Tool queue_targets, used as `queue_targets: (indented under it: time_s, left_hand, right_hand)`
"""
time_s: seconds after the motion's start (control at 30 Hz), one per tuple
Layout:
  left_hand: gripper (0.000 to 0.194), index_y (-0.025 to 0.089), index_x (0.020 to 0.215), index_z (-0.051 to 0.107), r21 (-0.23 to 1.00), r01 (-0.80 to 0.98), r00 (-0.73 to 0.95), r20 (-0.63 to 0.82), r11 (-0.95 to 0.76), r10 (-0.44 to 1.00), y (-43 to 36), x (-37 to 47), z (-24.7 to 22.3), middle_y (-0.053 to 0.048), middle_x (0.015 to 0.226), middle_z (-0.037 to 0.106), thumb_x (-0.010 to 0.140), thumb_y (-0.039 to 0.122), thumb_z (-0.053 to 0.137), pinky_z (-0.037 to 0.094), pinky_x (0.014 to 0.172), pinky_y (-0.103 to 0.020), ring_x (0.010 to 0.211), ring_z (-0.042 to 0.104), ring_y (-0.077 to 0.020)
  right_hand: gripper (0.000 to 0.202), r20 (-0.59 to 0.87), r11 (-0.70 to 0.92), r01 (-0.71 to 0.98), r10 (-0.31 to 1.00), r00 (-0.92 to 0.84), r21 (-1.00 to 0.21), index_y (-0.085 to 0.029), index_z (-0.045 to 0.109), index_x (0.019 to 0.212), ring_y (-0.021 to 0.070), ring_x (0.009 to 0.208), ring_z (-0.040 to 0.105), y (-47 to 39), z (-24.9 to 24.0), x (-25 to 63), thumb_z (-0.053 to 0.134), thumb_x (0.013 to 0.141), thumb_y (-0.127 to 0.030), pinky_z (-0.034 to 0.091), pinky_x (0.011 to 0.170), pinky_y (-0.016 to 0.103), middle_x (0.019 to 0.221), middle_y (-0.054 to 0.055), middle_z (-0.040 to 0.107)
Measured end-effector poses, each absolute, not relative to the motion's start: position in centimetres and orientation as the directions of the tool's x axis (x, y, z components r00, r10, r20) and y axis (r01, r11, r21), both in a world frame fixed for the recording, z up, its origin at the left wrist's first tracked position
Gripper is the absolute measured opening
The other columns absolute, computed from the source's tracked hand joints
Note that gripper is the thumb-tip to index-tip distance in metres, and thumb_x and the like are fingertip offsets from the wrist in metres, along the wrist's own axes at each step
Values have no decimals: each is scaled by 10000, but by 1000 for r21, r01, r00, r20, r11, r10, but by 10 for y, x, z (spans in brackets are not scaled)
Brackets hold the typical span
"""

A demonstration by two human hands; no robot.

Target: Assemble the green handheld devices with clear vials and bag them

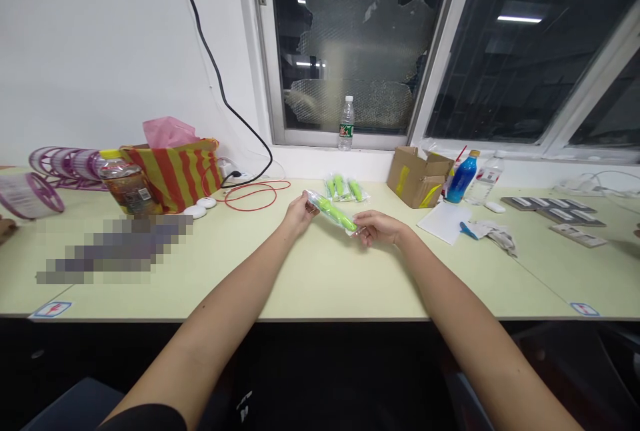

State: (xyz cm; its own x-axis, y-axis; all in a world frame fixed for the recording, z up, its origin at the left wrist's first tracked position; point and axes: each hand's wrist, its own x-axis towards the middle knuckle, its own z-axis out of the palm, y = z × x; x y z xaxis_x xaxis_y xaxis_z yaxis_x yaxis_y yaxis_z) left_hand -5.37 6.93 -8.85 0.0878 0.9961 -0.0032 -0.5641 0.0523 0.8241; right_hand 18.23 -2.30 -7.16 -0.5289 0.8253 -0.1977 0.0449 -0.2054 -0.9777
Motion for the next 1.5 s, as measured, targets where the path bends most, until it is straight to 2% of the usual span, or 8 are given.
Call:
queue_targets:
  time_s: [0.13,0.23,0.4,0.9,1.03,1.17,1.33,1.5]
  left_hand:
    - [235,170,774,525,872,-482,192,14,82,981,72,-59,-91,-9,671,554,881,360,614,514,597,-281,595,590,-131]
    - [166,176,862,554,947,-320,243,52,29,969,69,-57,-95,-22,739,597,839,318,638,518,603,-288,628,621,-138]
    - [124,151,740,577,996,-78,251,65,-47,966,66,-44,-103,-30,641,586,749,230,673,491,543,-285,536,573,-133]
    - [94,184,698,584,970,182,158,132,-160,979,72,-29,-123,-15,615,605,743,255,627,411,529,-251,513,536,-124]
    - [104,194,697,583,947,250,163,163,-201,973,73,-28,-124,-16,624,619,764,269,609,408,557,-260,532,550,-137]
    - [107,206,694,588,904,337,147,227,-265,963,69,-27,-121,-32,685,634,785,261,598,421,640,-289,631,567,-169]
    - [72,200,746,607,656,619,194,405,-431,894,66,-23,-119,-103,852,637,804,189,566,432,865,-366,938,572,-259]
    - [145,160,872,651,520,705,310,386,-483,869,67,-24,-121,-149,1047,618,789,123,539,398,980,-412,1074,543,-290]
  right_hand:
    - [220,-79,-131,-121,929,-362,-984,-165,562,840,94,405,504,-16,-79,188,729,766,-287,359,353,201,657,42,664]
    - [249,11,-40,-189,965,-262,-981,-176,561,841,102,448,508,-13,-81,190,751,739,-302,376,397,209,604,10,613]
    - [242,126,115,-201,991,-45,-973,-188,584,885,115,515,529,5,-78,194,726,738,-318,396,442,224,640,2,595]
    - [140,32,-50,283,961,276,-958,-177,525,807,161,599,603,124,-59,188,617,874,-258,480,542,281,664,51,597]
    - [244,137,-80,523,922,363,-848,-144,579,888,289,914,644,120,-59,182,620,877,-385,493,735,376,895,172,636]
    - [319,309,-60,729,880,361,-682,-125,609,1014,374,1212,480,88,-72,183,535,916,-419,380,955,446,1240,261,537]
    - [193,337,27,882,929,151,-471,-148,656,899,316,1098,525,36,-104,193,500,910,-260,362,953,392,1061,202,630]
    - [153,325,53,912,941,90,-406,-137,677,912,306,1155,478,19,-119,197,542,852,-176,340,996,366,1090,190,614]
